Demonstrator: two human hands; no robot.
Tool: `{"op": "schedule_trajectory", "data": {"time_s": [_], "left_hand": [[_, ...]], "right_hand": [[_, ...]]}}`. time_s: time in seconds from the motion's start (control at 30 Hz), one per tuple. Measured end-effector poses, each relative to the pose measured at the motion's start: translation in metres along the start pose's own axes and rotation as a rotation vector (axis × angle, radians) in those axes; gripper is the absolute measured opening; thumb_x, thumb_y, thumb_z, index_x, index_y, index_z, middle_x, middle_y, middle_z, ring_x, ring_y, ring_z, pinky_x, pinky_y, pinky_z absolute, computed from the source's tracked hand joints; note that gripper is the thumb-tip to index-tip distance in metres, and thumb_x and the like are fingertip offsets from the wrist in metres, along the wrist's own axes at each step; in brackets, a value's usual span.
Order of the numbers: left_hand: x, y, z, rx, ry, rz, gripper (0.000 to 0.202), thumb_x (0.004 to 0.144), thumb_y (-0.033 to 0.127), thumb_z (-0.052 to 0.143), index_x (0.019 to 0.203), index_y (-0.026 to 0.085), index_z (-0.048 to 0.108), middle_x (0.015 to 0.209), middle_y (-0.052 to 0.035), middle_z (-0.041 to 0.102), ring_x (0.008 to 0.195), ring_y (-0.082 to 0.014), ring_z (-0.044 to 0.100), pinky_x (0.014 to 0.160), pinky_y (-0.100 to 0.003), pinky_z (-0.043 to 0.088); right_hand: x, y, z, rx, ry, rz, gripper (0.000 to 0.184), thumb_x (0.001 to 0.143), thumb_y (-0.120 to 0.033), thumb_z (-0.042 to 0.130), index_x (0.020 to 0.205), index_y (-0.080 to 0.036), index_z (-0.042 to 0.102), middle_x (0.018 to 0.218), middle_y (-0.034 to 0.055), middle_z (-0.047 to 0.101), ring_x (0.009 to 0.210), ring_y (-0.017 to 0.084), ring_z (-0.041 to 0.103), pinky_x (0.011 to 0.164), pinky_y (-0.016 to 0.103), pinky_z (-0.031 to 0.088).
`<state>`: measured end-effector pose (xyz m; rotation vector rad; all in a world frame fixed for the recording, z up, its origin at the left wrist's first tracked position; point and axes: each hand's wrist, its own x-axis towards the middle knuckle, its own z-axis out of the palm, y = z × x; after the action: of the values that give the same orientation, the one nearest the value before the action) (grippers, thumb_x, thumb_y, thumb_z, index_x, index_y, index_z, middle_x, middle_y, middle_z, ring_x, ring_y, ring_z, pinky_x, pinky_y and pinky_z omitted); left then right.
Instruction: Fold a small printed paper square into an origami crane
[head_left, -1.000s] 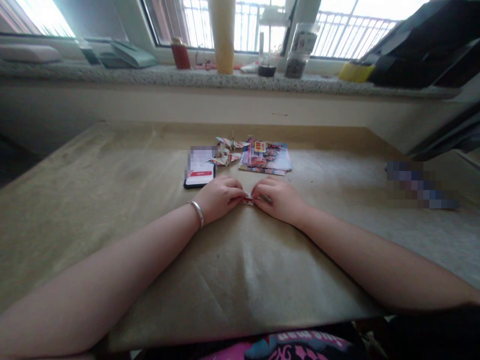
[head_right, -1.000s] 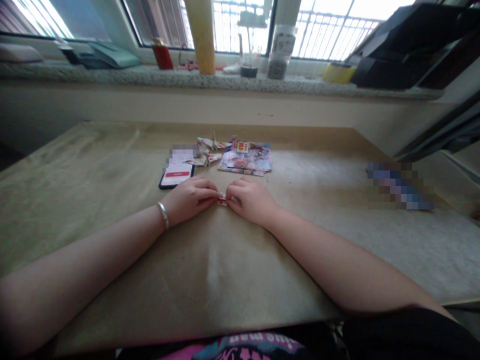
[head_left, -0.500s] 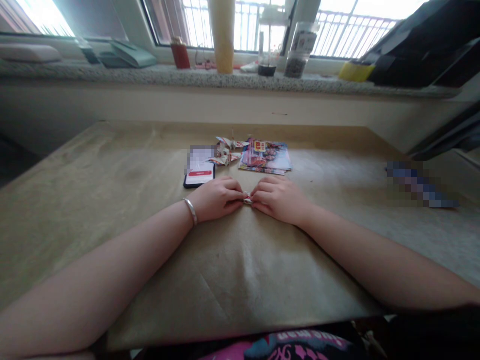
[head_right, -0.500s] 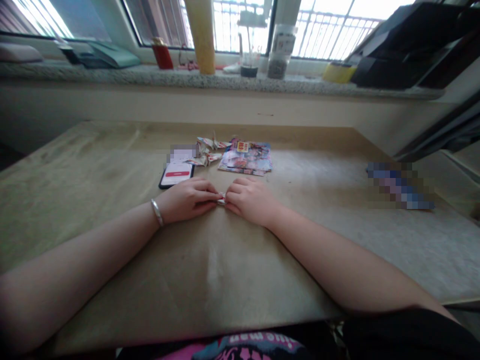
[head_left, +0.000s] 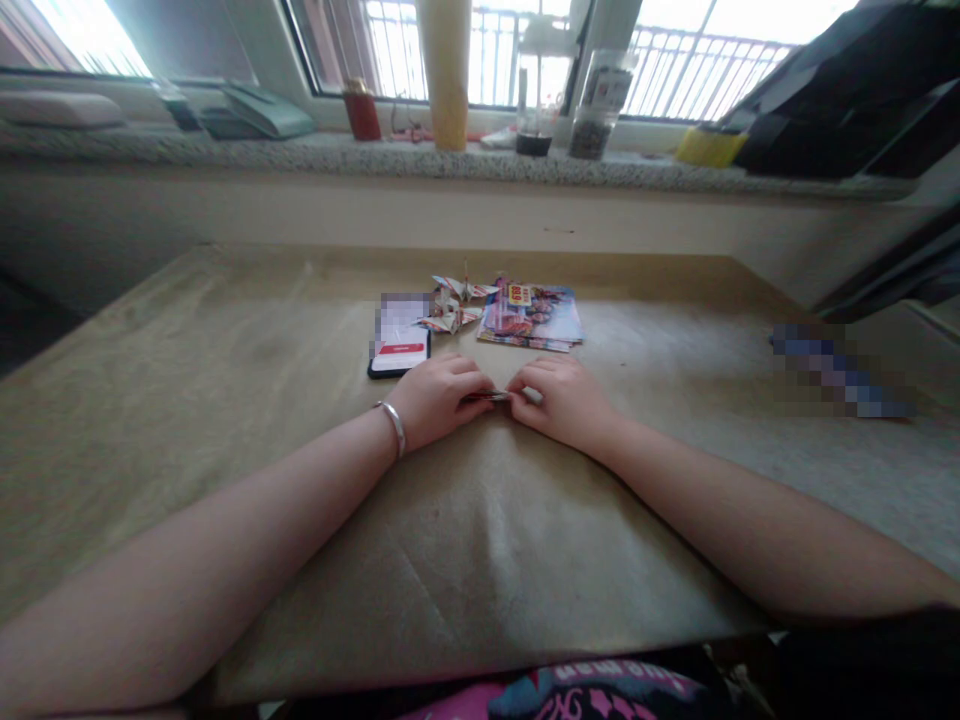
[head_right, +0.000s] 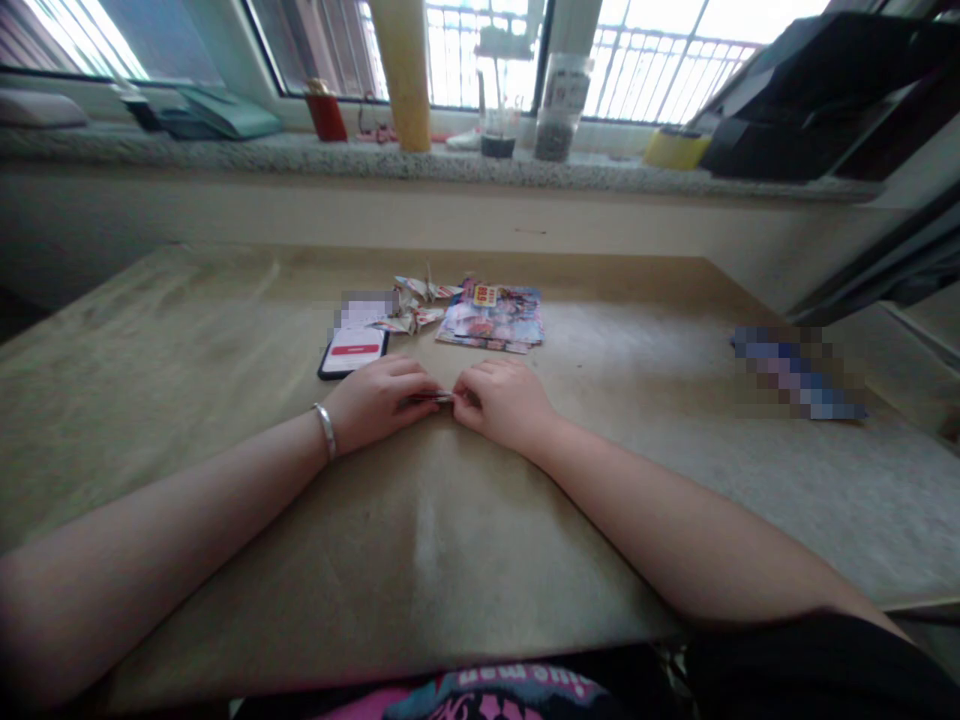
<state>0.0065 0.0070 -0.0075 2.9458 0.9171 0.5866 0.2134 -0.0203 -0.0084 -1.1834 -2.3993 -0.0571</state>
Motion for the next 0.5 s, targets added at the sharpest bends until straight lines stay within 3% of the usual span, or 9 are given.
{"op": "schedule_trajectory", "data": {"time_s": [0.17, 0.33, 0.5], "left_hand": [[-0.0007, 0.0043, 0.0001, -0.028, 0.065, -0.041, 0.024, 0.088, 0.033, 0.050, 0.083, 0.017, 0.067, 0.080, -0.0044, 0.064, 0.074, -0.0145, 0.056, 0.068, -0.026, 0.043], [-0.0010, 0.0083, -0.0013, 0.002, 0.078, -0.016, 0.026, 0.089, 0.032, 0.048, 0.080, 0.017, 0.068, 0.079, -0.0042, 0.065, 0.070, -0.0138, 0.057, 0.065, -0.026, 0.042], [-0.0016, 0.0098, -0.0014, 0.073, 0.067, 0.002, 0.029, 0.090, 0.032, 0.046, 0.078, 0.016, 0.067, 0.076, -0.0044, 0.064, 0.069, -0.0150, 0.057, 0.064, -0.027, 0.041]], "right_hand": [[-0.0011, -0.0026, -0.0028, 0.049, -0.004, 0.000, 0.011, 0.078, -0.024, 0.053, 0.080, -0.019, 0.062, 0.072, 0.0040, 0.064, 0.071, 0.017, 0.056, 0.067, 0.028, 0.038], [-0.0015, -0.0014, -0.0018, 0.054, -0.028, -0.037, 0.018, 0.081, -0.035, 0.055, 0.086, -0.019, 0.062, 0.079, 0.0045, 0.067, 0.078, 0.019, 0.057, 0.069, 0.029, 0.038], [-0.0013, 0.0005, -0.0003, 0.042, -0.029, -0.038, 0.019, 0.085, -0.033, 0.052, 0.085, -0.019, 0.064, 0.081, 0.0047, 0.068, 0.080, 0.019, 0.057, 0.071, 0.029, 0.038]]}}
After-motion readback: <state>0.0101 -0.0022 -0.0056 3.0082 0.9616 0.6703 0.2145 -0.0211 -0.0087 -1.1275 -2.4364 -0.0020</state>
